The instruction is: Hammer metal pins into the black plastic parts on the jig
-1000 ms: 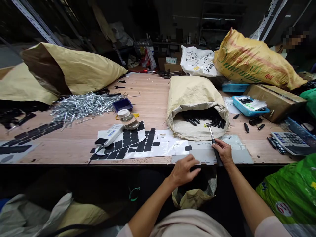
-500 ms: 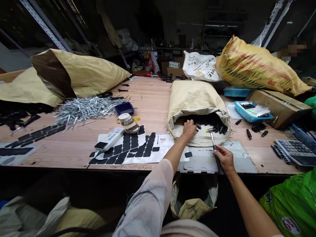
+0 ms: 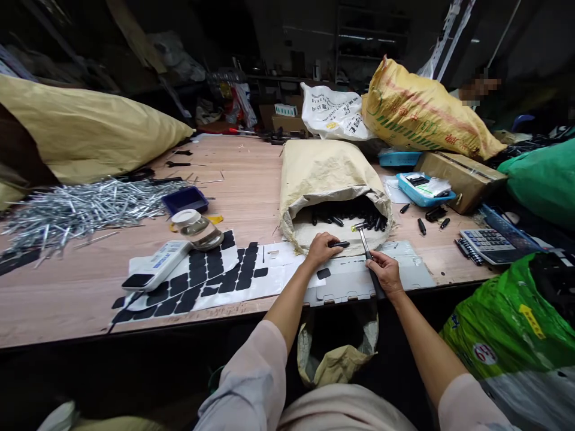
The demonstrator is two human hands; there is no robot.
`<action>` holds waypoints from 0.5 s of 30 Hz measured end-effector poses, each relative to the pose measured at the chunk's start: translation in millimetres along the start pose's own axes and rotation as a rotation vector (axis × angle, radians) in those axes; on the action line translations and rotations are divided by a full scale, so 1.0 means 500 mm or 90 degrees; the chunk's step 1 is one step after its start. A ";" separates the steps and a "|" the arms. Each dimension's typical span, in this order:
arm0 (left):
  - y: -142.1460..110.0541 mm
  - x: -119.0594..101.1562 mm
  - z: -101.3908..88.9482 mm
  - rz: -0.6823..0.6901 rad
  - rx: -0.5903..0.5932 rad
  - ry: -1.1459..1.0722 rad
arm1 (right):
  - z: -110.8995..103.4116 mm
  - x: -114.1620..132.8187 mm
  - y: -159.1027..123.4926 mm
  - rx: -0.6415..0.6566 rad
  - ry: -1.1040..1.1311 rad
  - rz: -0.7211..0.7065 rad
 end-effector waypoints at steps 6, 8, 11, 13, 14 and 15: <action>0.003 0.014 0.005 -0.037 -0.010 -0.021 | 0.007 0.038 -0.016 0.051 -0.109 -0.027; 0.003 0.010 0.005 -0.040 -0.012 -0.024 | 0.006 0.056 -0.024 0.053 -0.143 -0.049; 0.003 0.008 0.002 -0.045 -0.023 -0.027 | 0.002 0.071 -0.036 0.048 -0.173 -0.081; 0.003 0.008 0.002 -0.045 -0.027 -0.026 | 0.003 0.070 -0.044 0.066 -0.196 -0.095; 0.003 0.008 0.003 -0.044 -0.027 -0.026 | 0.005 0.067 -0.047 0.079 -0.205 -0.100; 0.002 0.008 0.004 -0.042 -0.027 -0.027 | 0.006 0.063 -0.049 0.092 -0.213 -0.102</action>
Point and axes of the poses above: each hand's wrist, its own y-axis towards the middle knuckle, its own z-axis out of the palm, x = y × z, the point moved 7 cm from there along y, towards the middle knuckle, and after that the axes turned 8 degrees about -z, right-handed, at the moved point
